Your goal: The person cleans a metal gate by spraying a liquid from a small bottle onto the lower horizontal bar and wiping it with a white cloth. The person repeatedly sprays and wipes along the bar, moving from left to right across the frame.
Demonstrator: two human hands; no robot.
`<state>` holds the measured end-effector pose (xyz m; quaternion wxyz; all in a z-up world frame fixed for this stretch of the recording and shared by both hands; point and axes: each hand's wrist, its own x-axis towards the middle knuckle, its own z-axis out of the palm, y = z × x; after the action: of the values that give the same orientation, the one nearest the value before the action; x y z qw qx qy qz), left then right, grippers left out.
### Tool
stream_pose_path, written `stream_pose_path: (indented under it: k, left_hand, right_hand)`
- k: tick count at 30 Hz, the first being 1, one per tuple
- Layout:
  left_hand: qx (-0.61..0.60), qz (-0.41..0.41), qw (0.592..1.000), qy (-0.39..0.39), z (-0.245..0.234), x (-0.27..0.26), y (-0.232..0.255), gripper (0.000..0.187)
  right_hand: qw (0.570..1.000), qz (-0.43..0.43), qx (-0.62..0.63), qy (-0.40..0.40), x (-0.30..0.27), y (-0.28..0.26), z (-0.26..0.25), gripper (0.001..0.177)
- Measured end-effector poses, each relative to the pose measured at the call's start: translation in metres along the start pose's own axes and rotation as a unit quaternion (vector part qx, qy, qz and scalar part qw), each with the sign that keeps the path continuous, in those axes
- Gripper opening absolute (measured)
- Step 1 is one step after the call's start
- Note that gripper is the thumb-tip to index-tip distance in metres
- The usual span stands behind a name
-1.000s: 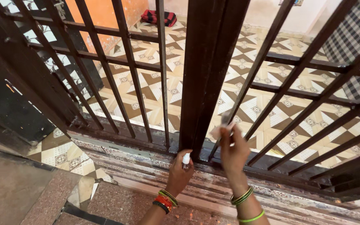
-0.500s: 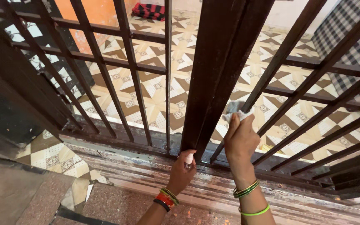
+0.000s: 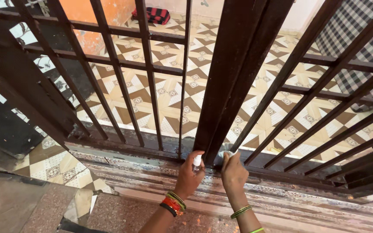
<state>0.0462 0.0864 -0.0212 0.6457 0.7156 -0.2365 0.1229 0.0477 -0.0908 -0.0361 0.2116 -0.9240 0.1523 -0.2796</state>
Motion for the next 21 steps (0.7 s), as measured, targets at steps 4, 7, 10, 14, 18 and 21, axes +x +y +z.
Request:
stream_pose_path:
  k: [4,7,10,14,18,21]
  left_hand:
    - [0.018,0.001,1.0,0.011,-0.008,-0.006,0.0,0.06]
    - [0.013,0.02,1.0,0.016,-0.015,-0.006,-0.004,0.06]
    - [0.016,0.019,1.0,0.013,-0.02,-0.003,-0.006,0.059]
    - [0.005,-0.002,1.0,0.004,-0.018,0.0,-0.009,0.059]
    - [-0.01,-0.023,1.0,-0.002,-0.014,0.002,-0.011,0.058]
    - [-0.016,-0.016,1.0,-0.015,-0.015,0.004,-0.013,0.059]
  right_hand:
    - [0.999,0.002,0.038,0.002,0.0,0.003,0.001,0.031]
    - [0.995,0.04,0.093,-0.022,0.019,-0.013,-0.027,0.033]
    - [0.994,0.069,0.085,-0.032,0.053,-0.041,-0.074,0.03]
    - [0.974,-0.014,0.215,0.07,0.082,-0.074,-0.124,0.024]
    - [0.982,-0.062,0.119,0.131,0.086,-0.084,-0.12,0.021]
    - [0.985,-0.039,0.116,0.121,0.084,-0.08,-0.112,0.017]
